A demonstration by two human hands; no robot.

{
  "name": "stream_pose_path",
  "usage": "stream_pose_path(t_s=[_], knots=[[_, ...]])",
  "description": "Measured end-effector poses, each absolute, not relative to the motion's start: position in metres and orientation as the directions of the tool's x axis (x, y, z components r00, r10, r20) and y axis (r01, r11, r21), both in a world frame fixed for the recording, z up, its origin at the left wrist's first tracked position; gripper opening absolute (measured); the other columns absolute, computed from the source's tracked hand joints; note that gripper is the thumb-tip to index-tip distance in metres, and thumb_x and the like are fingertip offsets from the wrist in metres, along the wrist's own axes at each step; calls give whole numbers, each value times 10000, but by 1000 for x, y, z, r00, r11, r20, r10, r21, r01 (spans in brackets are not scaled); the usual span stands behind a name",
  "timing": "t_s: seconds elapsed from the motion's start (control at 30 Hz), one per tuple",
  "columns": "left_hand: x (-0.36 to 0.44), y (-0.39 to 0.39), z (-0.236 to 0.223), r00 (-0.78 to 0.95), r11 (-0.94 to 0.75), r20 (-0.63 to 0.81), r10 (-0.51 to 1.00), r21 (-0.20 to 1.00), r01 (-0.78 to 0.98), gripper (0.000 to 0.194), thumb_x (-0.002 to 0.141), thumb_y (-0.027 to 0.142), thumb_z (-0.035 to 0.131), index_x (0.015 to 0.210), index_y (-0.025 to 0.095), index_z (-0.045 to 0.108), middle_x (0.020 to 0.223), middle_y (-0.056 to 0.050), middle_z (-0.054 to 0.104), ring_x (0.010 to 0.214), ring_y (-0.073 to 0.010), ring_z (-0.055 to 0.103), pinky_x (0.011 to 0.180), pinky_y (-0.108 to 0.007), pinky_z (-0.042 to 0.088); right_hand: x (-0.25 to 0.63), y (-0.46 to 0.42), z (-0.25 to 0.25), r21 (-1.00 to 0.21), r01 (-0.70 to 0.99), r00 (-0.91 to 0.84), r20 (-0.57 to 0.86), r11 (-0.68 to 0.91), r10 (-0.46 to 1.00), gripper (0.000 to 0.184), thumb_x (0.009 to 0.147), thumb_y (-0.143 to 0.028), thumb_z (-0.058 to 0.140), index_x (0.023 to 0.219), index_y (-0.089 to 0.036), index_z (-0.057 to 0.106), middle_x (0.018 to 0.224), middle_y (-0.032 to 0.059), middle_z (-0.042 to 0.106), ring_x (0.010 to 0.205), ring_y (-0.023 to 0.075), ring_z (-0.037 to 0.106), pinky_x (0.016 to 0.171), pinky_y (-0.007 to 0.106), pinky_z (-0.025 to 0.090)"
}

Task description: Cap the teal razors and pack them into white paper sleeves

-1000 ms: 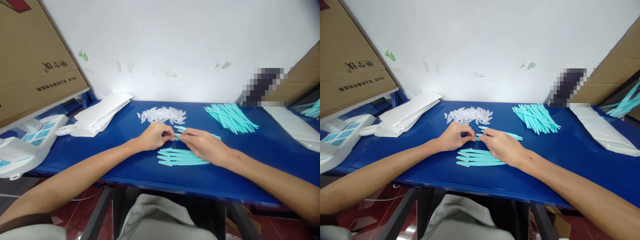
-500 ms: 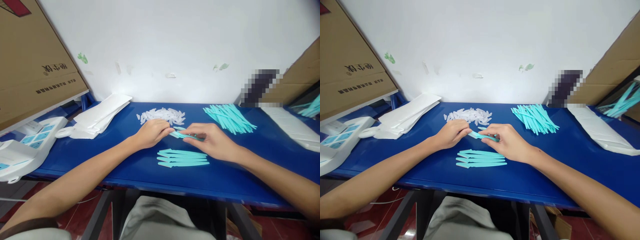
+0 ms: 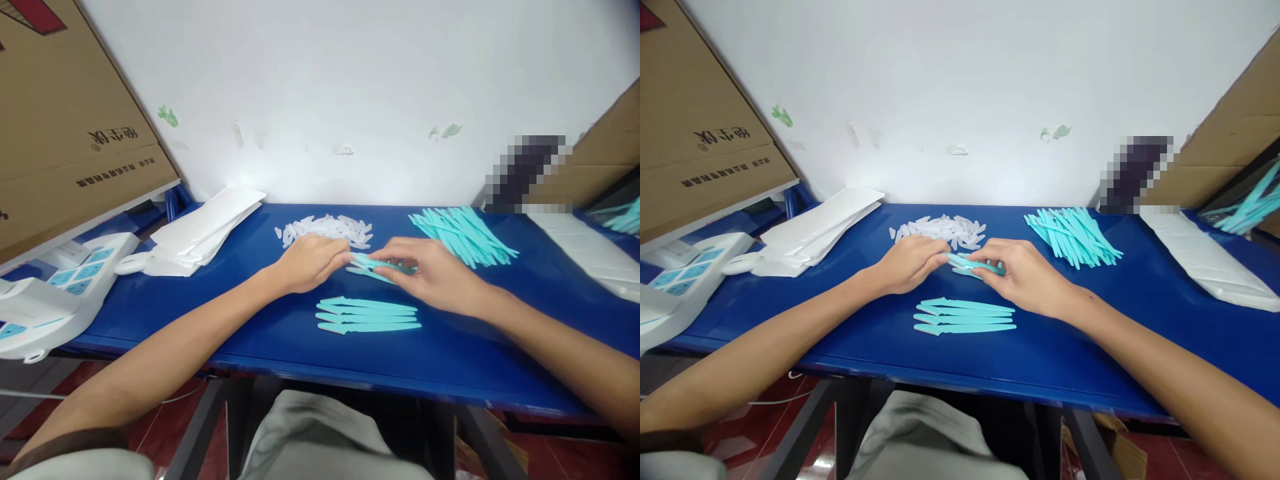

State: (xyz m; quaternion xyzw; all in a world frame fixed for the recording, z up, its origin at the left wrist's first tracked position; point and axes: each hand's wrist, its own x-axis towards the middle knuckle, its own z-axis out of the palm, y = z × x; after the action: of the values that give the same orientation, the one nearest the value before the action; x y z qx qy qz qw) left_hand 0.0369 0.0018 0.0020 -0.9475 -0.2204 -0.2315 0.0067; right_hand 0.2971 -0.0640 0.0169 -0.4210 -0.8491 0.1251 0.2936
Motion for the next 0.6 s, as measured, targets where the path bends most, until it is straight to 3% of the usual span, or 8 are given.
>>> stream_pose_path(t_s=[0.1, 0.23, 0.4, 0.6], knots=[[23, 15, 7, 752, -849, 415, 512, 113, 516, 461, 1136, 408, 248, 888, 194, 573, 700, 1, 608, 624, -173, 542, 763, -341, 370, 310, -57, 17, -304, 745, -445, 436, 594, 782, 272, 989, -335, 589, 1119, -210, 793, 924, 83, 777, 746, 213, 687, 641, 346, 533], [6, 25, 8, 705, -795, 387, 594, 145, 589, 450, 1098, 386, 341, 736, 197, 530, 569, 31, 489, 516, -145, 407, 729, -339, 357, 317, -53, 12, -208, 804, -444, 412, 557, 796, 292, 989, -313, 574, 1119, -170, 792, 953, 102, 785, 774, 239, 708, 670, 377, 556], [5, 24, 9, 634, -712, 330, 699, 245, 658, 287, 996, 335, 495, 830, 181, 673, 550, 14, 563, 503, -158, 501, 610, -299, 346, 310, -53, 1, -139, 803, -513, 334, 579, 791, 312, 988, -272, 547, 1145, -155, 790, 955, 117, 772, 879, 278, 715, 715, 403, 573], [6, 24, 6, 714, -762, 268, 646, 174, 624, 260, 987, 285, 499, 983, 172, 733, 649, -14, 661, 584, -171, 587, 617, -281, 381, 311, -53, -1, -124, 817, -505, 318, 563, 803, 347, 1007, -339, 533, 1152, -153, 788, 986, 132, 748, 903, 287, 708, 735, 410, 538]])
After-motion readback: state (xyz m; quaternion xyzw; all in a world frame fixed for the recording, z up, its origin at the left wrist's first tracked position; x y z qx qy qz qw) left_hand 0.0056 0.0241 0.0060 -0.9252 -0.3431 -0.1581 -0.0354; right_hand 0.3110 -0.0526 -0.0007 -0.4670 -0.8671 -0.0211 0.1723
